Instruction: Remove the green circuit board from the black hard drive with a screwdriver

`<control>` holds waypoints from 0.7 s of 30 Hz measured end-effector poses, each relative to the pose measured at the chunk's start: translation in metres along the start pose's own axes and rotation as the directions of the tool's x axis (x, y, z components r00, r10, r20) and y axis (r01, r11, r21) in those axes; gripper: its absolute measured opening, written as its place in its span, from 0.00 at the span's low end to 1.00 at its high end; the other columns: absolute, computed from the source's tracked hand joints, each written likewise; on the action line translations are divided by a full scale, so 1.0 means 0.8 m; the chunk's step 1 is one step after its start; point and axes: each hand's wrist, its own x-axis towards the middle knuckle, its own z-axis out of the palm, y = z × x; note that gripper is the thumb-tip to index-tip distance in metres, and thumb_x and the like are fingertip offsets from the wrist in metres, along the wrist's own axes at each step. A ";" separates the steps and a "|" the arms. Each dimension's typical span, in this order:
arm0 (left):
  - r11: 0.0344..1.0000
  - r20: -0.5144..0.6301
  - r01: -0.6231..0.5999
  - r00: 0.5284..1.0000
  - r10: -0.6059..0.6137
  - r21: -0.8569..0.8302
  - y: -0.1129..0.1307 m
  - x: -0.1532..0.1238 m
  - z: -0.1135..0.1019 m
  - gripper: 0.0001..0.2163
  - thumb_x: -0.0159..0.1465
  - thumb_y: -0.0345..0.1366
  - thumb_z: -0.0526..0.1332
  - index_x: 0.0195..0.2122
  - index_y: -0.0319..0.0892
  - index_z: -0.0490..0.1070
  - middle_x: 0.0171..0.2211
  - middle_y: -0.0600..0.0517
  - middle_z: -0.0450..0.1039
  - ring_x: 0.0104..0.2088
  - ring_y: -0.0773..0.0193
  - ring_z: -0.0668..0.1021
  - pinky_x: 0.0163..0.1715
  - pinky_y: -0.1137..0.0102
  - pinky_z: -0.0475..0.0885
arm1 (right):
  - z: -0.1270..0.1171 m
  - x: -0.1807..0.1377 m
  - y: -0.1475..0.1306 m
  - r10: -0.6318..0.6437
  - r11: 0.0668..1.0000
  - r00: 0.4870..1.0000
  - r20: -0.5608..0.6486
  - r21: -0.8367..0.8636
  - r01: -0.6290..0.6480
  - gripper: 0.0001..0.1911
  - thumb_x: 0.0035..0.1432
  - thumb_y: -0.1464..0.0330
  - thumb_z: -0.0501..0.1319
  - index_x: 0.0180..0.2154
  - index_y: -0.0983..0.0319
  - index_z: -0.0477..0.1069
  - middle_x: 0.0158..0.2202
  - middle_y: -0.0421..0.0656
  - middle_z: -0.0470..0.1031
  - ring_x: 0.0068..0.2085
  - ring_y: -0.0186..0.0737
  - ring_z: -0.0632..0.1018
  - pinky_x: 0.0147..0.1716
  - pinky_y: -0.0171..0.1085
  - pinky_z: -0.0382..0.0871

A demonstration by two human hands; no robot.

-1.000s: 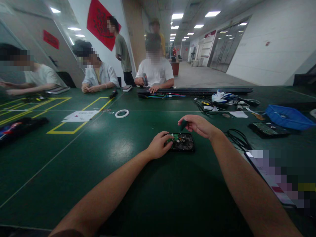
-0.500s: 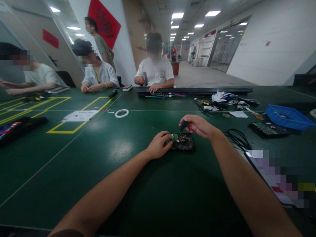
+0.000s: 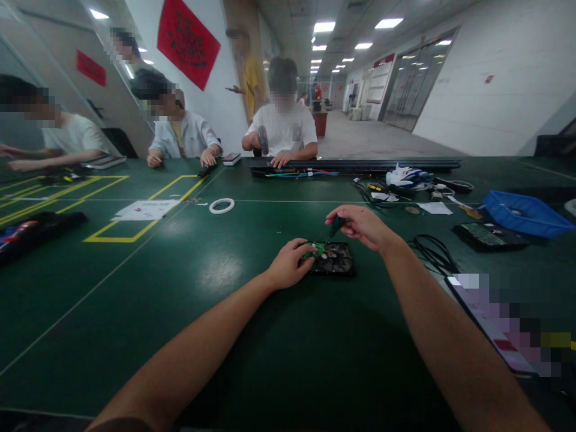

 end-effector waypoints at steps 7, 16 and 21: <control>1.000 -0.006 -0.007 1.000 0.007 0.000 0.000 -0.001 0.000 0.15 0.69 0.39 0.60 0.55 0.46 0.74 0.57 0.42 0.67 0.59 0.50 0.71 0.60 0.53 0.68 | 0.004 0.000 -0.002 0.031 0.999 0.999 -0.041 0.021 -0.031 0.11 0.61 0.63 0.59 0.38 0.63 0.76 0.43 0.52 0.79 0.23 0.32 0.65 0.16 0.34 0.49; 1.000 0.006 0.003 1.000 -0.003 0.002 0.003 -0.001 -0.003 0.15 0.69 0.39 0.60 0.55 0.46 0.74 0.57 0.42 0.67 0.59 0.50 0.71 0.59 0.53 0.68 | 0.001 0.001 -0.001 0.050 0.991 0.998 0.034 0.125 -0.054 0.13 0.61 0.64 0.56 0.40 0.63 0.76 0.41 0.53 0.80 0.23 0.34 0.68 0.18 0.36 0.55; 1.000 0.002 0.002 1.000 -0.002 0.001 0.002 -0.001 -0.002 0.15 0.69 0.39 0.60 0.55 0.46 0.74 0.58 0.43 0.67 0.59 0.50 0.71 0.59 0.53 0.68 | -0.001 0.000 0.001 0.041 0.992 0.997 0.058 0.113 -0.047 0.11 0.60 0.64 0.58 0.41 0.62 0.76 0.42 0.52 0.80 0.25 0.35 0.69 0.19 0.36 0.57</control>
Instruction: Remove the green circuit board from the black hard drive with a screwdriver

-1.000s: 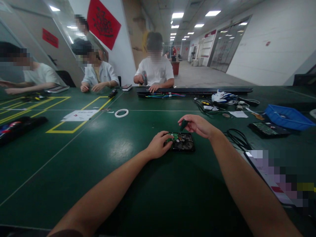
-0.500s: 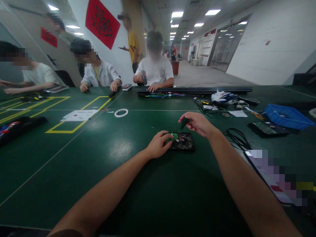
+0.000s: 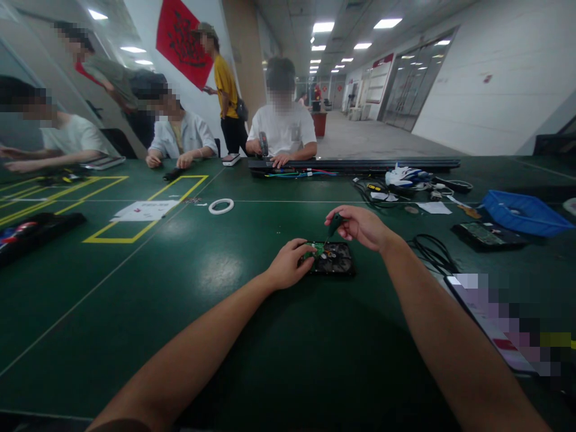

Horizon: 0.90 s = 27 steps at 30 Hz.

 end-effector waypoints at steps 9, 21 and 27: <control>1.000 -0.002 -0.005 1.000 0.005 0.002 0.002 0.000 -0.001 0.15 0.69 0.38 0.60 0.55 0.45 0.74 0.58 0.42 0.67 0.60 0.50 0.71 0.60 0.54 0.68 | 0.006 -0.001 -0.005 -0.034 0.994 0.997 -0.071 -0.102 0.027 0.10 0.58 0.64 0.60 0.38 0.62 0.76 0.40 0.51 0.80 0.24 0.34 0.66 0.17 0.35 0.52; 1.000 0.003 -0.002 1.000 0.002 -0.003 0.001 0.000 -0.001 0.15 0.69 0.38 0.60 0.55 0.46 0.74 0.58 0.43 0.67 0.60 0.51 0.70 0.60 0.54 0.68 | 0.006 0.002 -0.002 -0.084 0.978 0.994 -0.075 -0.200 0.067 0.10 0.63 0.63 0.58 0.36 0.61 0.76 0.41 0.50 0.79 0.24 0.33 0.67 0.18 0.36 0.55; 1.000 0.005 0.007 1.000 -0.007 -0.002 0.000 0.001 -0.001 0.15 0.68 0.38 0.60 0.55 0.47 0.74 0.58 0.43 0.68 0.60 0.50 0.71 0.60 0.53 0.68 | 0.005 0.002 -0.001 -0.087 0.972 0.994 -0.061 -0.223 0.072 0.10 0.64 0.62 0.58 0.36 0.60 0.76 0.42 0.49 0.79 0.24 0.34 0.67 0.19 0.37 0.55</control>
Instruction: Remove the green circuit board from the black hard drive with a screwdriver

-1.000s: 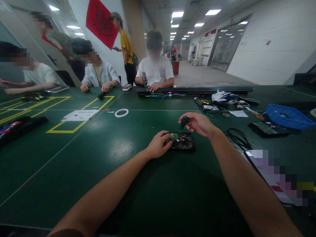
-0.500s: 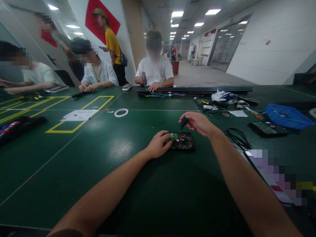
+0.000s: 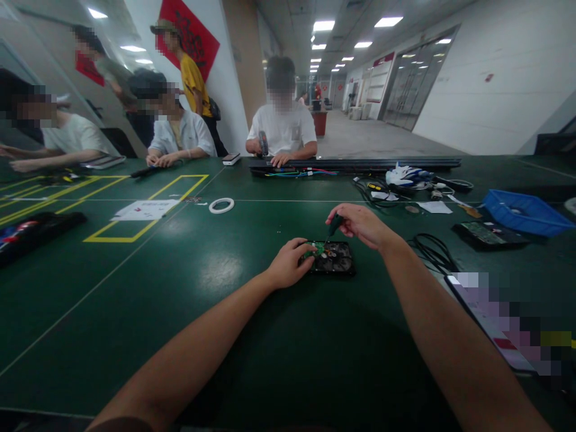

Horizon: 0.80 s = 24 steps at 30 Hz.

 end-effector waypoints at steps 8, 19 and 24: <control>1.000 -0.011 -0.011 1.000 0.011 -0.008 0.002 -0.001 -0.001 0.15 0.68 0.38 0.60 0.55 0.46 0.74 0.58 0.43 0.68 0.59 0.51 0.71 0.60 0.53 0.68 | 0.000 0.000 -0.004 -0.010 0.999 0.999 -0.037 -0.046 0.008 0.12 0.61 0.63 0.59 0.37 0.62 0.78 0.42 0.50 0.81 0.26 0.34 0.68 0.20 0.35 0.57; 1.000 -0.010 -0.007 1.000 0.007 -0.002 0.001 0.000 0.000 0.15 0.68 0.38 0.60 0.55 0.47 0.73 0.58 0.43 0.67 0.60 0.50 0.71 0.60 0.53 0.69 | 0.002 -0.001 -0.004 -0.008 1.000 1.000 -0.014 -0.029 0.007 0.10 0.61 0.62 0.60 0.34 0.59 0.77 0.40 0.49 0.80 0.25 0.35 0.68 0.20 0.37 0.58; 1.000 -0.016 -0.016 1.000 0.016 0.004 0.001 0.000 0.000 0.15 0.68 0.38 0.60 0.55 0.46 0.74 0.58 0.43 0.68 0.59 0.51 0.71 0.60 0.53 0.69 | 0.000 0.002 0.000 0.024 0.999 0.999 -0.035 0.023 -0.024 0.09 0.61 0.63 0.59 0.34 0.60 0.76 0.39 0.50 0.79 0.24 0.35 0.68 0.19 0.37 0.58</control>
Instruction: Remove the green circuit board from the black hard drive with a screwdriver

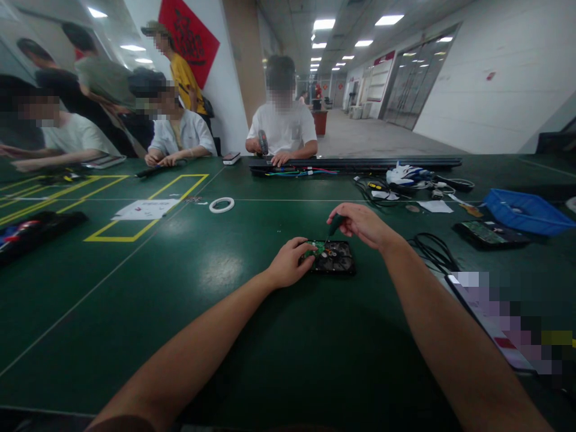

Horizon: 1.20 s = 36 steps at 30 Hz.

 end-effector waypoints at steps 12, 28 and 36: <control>1.000 0.016 0.009 1.000 -0.009 0.008 0.003 0.000 -0.001 0.15 0.69 0.38 0.60 0.55 0.46 0.73 0.58 0.42 0.67 0.59 0.50 0.71 0.59 0.53 0.68 | 0.005 -0.002 0.001 0.048 0.994 0.998 -0.030 0.101 -0.045 0.08 0.61 0.64 0.59 0.35 0.61 0.73 0.35 0.50 0.77 0.23 0.35 0.69 0.17 0.36 0.58; 1.000 0.013 0.007 1.000 -0.007 -0.010 0.001 0.000 0.002 0.14 0.69 0.38 0.60 0.55 0.46 0.74 0.58 0.42 0.67 0.59 0.50 0.71 0.59 0.53 0.69 | 0.011 -0.007 -0.005 0.095 0.976 0.991 0.093 0.188 -0.111 0.10 0.65 0.66 0.55 0.37 0.63 0.73 0.41 0.54 0.81 0.24 0.35 0.71 0.20 0.34 0.64; 1.000 0.019 0.018 1.000 -0.018 -0.004 0.003 0.001 0.001 0.15 0.69 0.38 0.60 0.55 0.46 0.74 0.58 0.42 0.67 0.59 0.50 0.71 0.59 0.53 0.69 | 0.012 -0.007 -0.004 0.098 0.959 0.990 0.099 0.255 -0.121 0.11 0.67 0.64 0.56 0.45 0.62 0.72 0.39 0.50 0.79 0.27 0.36 0.75 0.26 0.36 0.71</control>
